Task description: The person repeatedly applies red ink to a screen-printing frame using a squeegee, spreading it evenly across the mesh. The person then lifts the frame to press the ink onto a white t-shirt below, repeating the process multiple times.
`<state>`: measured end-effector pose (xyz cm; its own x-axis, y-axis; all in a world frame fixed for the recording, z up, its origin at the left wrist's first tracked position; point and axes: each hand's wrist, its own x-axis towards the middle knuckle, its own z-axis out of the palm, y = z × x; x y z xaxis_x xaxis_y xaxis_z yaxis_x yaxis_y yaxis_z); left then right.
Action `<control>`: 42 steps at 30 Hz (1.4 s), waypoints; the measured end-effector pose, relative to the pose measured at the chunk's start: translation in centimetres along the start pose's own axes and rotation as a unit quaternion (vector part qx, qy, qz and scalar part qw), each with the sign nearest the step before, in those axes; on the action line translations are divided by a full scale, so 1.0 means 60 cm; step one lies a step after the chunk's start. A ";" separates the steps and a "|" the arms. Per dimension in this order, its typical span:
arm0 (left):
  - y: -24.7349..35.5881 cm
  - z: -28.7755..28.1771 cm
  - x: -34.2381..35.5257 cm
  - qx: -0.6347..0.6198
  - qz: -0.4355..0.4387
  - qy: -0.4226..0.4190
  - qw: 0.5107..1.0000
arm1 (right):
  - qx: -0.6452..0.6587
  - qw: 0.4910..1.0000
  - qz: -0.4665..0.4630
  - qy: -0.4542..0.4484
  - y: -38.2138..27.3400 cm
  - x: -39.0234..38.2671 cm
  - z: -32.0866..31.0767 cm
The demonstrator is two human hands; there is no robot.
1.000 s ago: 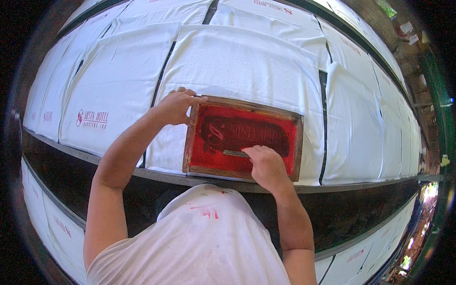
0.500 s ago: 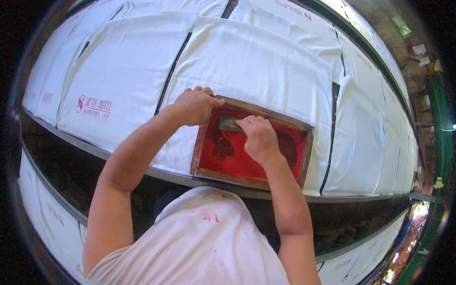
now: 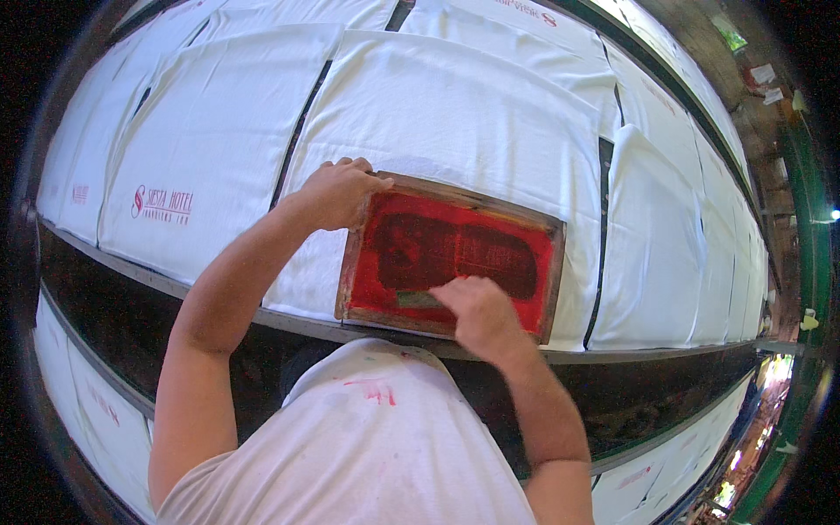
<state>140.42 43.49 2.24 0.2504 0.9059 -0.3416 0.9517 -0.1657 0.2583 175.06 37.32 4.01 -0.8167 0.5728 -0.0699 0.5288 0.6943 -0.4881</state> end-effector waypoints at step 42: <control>0.037 0.010 0.003 -0.058 -0.088 0.009 0.994 | -0.037 0.991 -0.023 0.123 0.230 -0.119 -0.048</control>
<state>142.68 43.02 2.20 0.0783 0.9241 -0.3740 0.9533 0.0404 0.2993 188.83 44.08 0.27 -0.7635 0.6232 0.1694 0.5158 0.7463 -0.4207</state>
